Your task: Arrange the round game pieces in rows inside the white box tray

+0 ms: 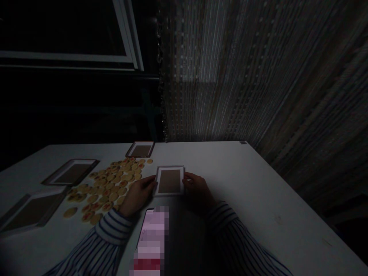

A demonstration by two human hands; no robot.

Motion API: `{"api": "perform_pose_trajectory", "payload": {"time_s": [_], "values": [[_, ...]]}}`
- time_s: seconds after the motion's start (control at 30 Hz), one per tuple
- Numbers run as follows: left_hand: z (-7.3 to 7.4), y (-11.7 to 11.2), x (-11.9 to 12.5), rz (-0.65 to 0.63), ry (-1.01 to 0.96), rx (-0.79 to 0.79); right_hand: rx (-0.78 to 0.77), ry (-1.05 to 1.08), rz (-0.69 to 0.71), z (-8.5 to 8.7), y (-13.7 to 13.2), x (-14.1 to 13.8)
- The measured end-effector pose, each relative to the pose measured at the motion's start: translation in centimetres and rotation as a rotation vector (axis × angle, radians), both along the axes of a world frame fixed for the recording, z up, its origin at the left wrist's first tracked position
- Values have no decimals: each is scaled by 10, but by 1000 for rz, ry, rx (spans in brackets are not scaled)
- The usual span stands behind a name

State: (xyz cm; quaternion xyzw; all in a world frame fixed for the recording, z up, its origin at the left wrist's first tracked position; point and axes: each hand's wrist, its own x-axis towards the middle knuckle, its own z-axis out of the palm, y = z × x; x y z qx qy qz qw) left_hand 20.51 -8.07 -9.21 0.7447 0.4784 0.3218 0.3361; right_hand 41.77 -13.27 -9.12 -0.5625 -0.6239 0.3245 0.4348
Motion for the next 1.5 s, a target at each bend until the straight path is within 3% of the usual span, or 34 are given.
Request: {"api": "perform_pose_trajectory", "payload": {"time_s": [0.2, 0.7, 0.87, 1.17, 1.5], "values": [[3, -2, 0, -10, 56, 13, -3, -49, -9, 5, -3, -1], [-1, -6, 0, 33, 79, 35, -1, -228, -141, -1, -1, 2], [3, -12, 1, 26, 152, 46, 10, -278, -129, 0, -3, 1], [-2, -10, 2, 33, 226, 82, 41, -323, -119, 1, -6, 0], [-4, -10, 4, 15, 176, 77, 13, -363, -129, 4, -6, 0]]}}
